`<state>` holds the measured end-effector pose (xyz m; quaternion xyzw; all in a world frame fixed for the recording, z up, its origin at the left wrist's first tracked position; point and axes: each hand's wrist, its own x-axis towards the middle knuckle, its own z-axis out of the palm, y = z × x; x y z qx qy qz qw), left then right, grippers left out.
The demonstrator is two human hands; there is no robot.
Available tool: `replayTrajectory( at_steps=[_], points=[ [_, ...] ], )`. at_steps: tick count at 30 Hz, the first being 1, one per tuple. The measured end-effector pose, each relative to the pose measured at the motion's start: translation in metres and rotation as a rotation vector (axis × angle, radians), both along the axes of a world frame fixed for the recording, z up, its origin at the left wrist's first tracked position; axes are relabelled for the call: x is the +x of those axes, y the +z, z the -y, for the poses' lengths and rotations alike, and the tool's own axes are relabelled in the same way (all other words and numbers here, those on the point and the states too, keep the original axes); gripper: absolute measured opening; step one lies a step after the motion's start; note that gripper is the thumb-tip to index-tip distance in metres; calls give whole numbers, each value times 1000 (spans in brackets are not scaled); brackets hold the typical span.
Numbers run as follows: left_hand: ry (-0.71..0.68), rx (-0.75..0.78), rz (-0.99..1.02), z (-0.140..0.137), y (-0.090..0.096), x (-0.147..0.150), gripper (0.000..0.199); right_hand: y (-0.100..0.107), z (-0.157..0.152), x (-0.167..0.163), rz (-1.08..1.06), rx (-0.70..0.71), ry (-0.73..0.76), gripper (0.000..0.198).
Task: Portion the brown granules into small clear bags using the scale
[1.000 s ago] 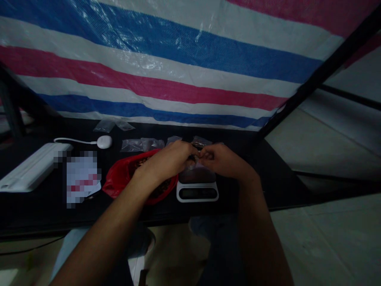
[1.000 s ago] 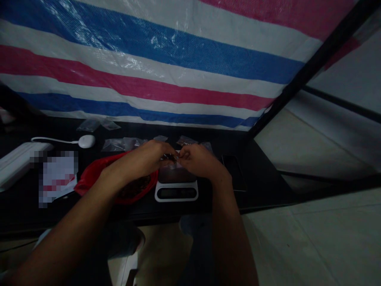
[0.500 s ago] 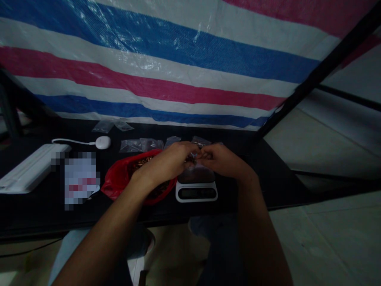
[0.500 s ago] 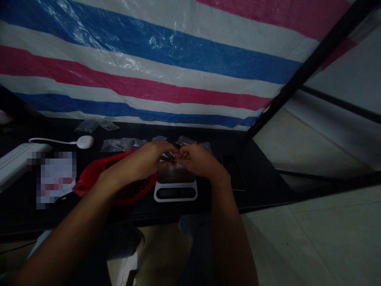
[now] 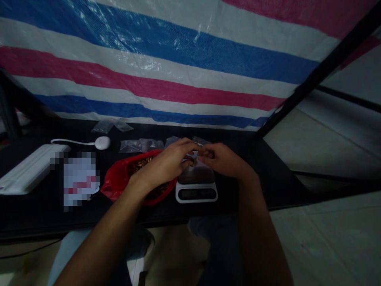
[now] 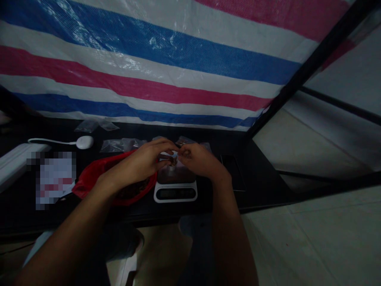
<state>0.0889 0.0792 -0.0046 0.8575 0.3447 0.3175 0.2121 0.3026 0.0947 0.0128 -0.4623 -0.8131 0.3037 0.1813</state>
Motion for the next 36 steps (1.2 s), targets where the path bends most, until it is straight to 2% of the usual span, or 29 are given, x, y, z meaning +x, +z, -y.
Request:
replayTrajectory(
  at_steps=[8, 15, 18, 24, 31, 36],
  points=[
    [16, -39, 16, 3, -5, -2, 39, -5, -4, -2, -15, 46, 60, 18],
    [31, 9, 54, 5, -14, 1, 50, -6, -5, -2, 22, 53, 81, 22],
    [42, 7, 89, 7, -14, 3, 48, -8, -6, -2, 16, 51, 70, 22],
    [67, 25, 143, 6, -13, 5, 45, -6, -5, 1, -36, 10, 51, 22],
    [65, 66, 129, 1, -20, 11, 46, 3, 2, 0, -29, -92, 42, 10],
    [109, 83, 152, 5, -16, 5, 40, 3, 3, -2, -37, -84, 24, 12]
  ],
)
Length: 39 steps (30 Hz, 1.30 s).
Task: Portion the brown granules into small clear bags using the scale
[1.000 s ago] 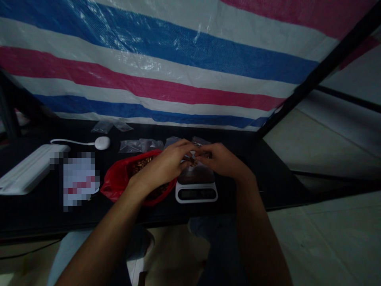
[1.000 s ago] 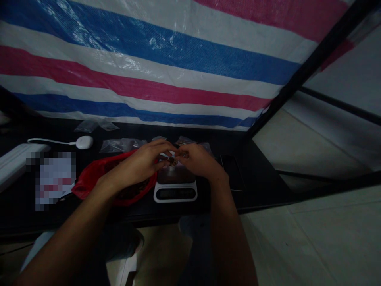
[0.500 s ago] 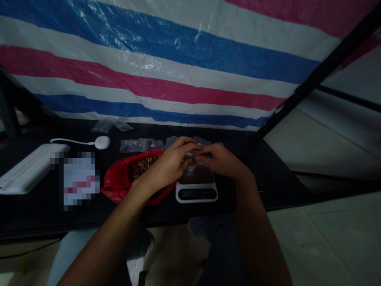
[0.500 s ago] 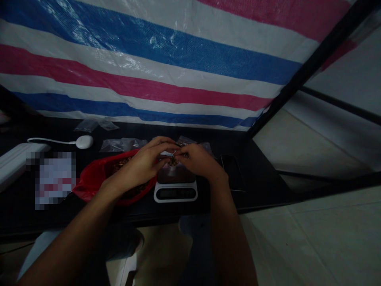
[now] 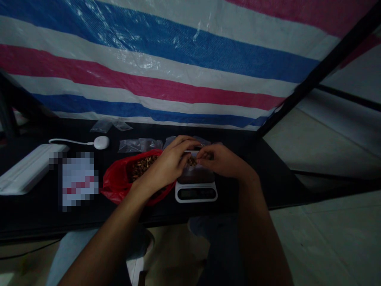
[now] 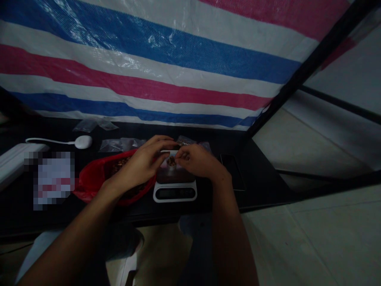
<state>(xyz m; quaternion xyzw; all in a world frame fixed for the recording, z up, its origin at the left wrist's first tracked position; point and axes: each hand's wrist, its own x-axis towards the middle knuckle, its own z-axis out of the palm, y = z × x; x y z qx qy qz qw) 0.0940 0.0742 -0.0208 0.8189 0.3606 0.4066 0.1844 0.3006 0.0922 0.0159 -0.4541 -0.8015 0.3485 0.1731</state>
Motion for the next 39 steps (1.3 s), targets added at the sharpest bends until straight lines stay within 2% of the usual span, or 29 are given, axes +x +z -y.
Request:
replayTrajectory(
  at_steps=[2, 6, 11, 16, 21, 23, 28, 36, 39],
  points=[
    [47, -28, -16, 3, 2, -5, 30, -2, -1, 1, -22, 7, -15, 10],
    [72, -193, -159, 10, 2, -16, 17, -6, -4, 1, -78, 10, -28, 11],
    [104, -264, -343, 15, -3, -19, 25, -6, -5, -2, -47, 36, 0, 15],
    [97, -317, -305, 13, -5, -22, 24, -5, -5, 2, -105, 72, -93, 18],
    [72, -230, -71, 7, 2, -18, 24, -9, -8, 5, -119, 90, -105, 15],
    [45, -195, -35, 5, 7, -13, 26, -10, -9, 5, -128, 99, -97, 14],
    [-55, -191, -66, 5, 11, 0, 35, -12, -10, 7, -121, 87, -79, 15],
    [-39, -177, -75, 8, 11, 0, 36, -9, -11, 15, -119, 158, -121, 17],
    [2, -143, -89, 9, 13, -5, 31, -8, -16, 25, -93, 196, -222, 19]
  ],
)
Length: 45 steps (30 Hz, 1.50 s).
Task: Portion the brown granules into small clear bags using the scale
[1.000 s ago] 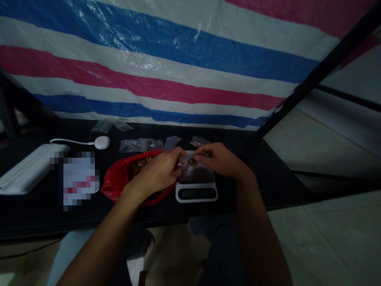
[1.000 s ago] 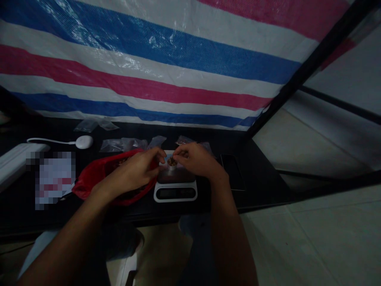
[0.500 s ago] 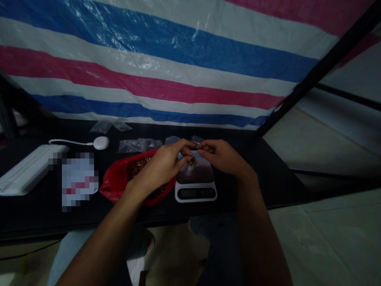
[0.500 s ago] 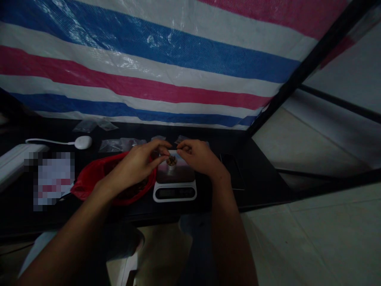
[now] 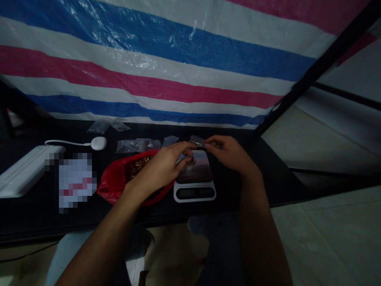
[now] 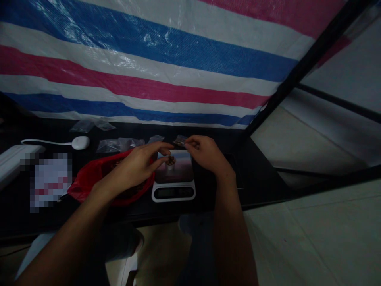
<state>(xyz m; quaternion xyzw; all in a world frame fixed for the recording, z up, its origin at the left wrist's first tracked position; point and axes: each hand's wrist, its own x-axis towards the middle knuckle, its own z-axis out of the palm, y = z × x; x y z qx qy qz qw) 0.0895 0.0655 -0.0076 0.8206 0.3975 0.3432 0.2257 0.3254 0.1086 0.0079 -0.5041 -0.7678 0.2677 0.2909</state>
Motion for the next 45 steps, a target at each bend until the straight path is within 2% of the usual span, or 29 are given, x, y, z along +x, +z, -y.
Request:
replayTrajectory(
  at_steps=[4, 6, 8, 11, 15, 18, 22, 25, 28, 31, 34, 36, 39, 41, 45],
  points=[
    [66, 17, 4, 4, -1, -11, 30, -16, -15, 18, 152, 131, -339, 27],
    [97, -3, 16, 7, -3, -17, 29, -30, -22, 24, 289, 131, -433, 39],
    [131, -29, 32, 10, -7, -23, 29, -43, -27, 28, 410, 38, -436, 49],
    [176, -43, 40, 13, -13, -30, 28, -53, -31, 30, 473, -89, -418, 43],
    [206, -23, 83, 13, -15, -36, 26, -47, -32, 36, 376, -46, -497, 39],
    [235, -4, 158, 13, -14, -36, 26, -33, -28, 36, 113, 51, -414, 44],
    [230, 20, 271, 14, -11, -30, 41, -7, -9, 10, -163, 173, -104, 53],
    [172, 17, 359, 15, -10, -25, 60, 7, 12, -23, -246, 117, 173, 52],
    [145, -42, 442, 15, -11, -22, 57, 13, 27, -49, -241, 54, 332, 42],
    [136, -153, 523, 17, -9, -23, 52, 12, 32, -58, -252, 31, 372, 36],
    [159, -183, 548, 19, -6, -24, 53, 12, 29, -50, -266, -25, 388, 48],
    [193, -160, 557, 19, -4, -27, 54, 13, 26, -39, -256, -62, 348, 53],
    [234, -131, 560, 18, -4, -35, 54, 11, 19, -18, -181, -105, 238, 44],
    [232, -121, 486, 17, -5, -43, 49, 7, 15, -7, -117, -146, 198, 41],
    [173, -109, 111, 13, -9, -52, 37, -5, 9, 0, -29, -228, 215, 46]
  ],
)
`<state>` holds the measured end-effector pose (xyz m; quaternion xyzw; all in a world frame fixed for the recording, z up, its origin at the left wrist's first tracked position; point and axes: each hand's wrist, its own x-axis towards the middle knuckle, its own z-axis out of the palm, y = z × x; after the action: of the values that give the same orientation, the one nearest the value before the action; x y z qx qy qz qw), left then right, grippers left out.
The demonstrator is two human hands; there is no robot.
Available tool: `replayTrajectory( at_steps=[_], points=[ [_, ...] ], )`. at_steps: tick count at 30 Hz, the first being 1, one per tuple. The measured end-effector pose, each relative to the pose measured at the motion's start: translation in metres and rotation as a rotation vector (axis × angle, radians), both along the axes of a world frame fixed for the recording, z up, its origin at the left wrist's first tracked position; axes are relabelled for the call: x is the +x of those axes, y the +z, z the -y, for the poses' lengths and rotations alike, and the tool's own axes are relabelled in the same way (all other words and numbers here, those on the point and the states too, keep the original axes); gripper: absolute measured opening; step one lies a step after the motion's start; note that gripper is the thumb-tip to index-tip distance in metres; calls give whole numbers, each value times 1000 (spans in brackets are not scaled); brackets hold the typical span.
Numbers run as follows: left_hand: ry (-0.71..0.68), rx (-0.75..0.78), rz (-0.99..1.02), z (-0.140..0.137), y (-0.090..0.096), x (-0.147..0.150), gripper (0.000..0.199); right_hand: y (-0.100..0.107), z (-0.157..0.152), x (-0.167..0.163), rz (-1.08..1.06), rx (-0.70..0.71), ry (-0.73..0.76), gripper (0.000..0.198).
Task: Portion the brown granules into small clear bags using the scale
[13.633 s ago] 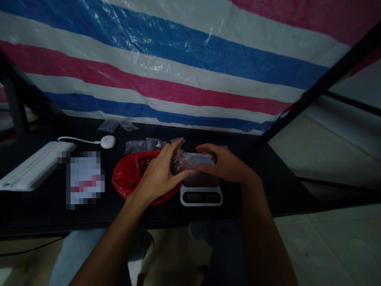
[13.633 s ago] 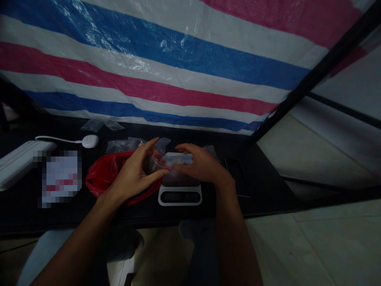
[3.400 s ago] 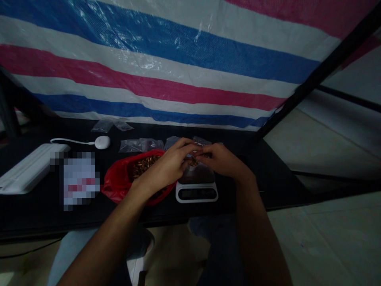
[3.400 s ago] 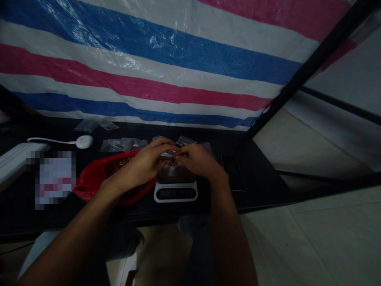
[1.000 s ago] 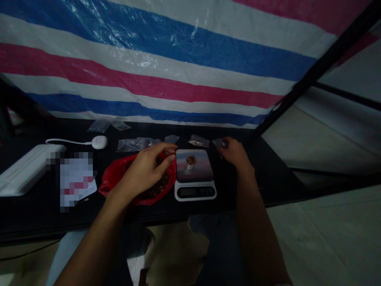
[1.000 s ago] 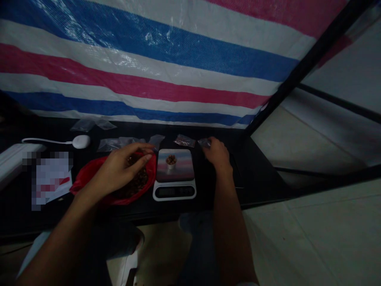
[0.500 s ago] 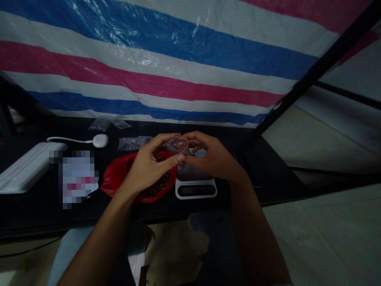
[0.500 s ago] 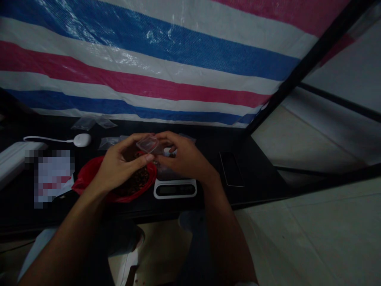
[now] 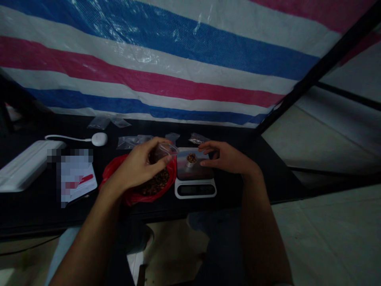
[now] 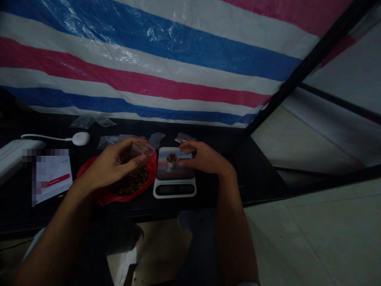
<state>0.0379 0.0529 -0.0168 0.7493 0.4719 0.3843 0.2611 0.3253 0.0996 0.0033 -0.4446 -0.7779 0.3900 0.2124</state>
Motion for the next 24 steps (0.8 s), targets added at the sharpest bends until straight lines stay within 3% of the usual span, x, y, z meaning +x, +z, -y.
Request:
replayTrajectory(
  at_steps=[5, 12, 17, 24],
  points=[
    [-68, -25, -227, -3, -8, 7, 37, -11, -4, -11, 49, -7, 39, 46],
    [-87, -15, -237, -2, -17, 19, 39, -13, -5, -19, -57, -31, 108, 26],
    [-92, -7, -219, -2, -19, 22, 40, -5, 1, -25, -85, 77, 93, 25],
    [-116, -58, -134, -2, -20, 23, 33, 3, 11, -39, 63, 303, 109, 29]
  ],
)
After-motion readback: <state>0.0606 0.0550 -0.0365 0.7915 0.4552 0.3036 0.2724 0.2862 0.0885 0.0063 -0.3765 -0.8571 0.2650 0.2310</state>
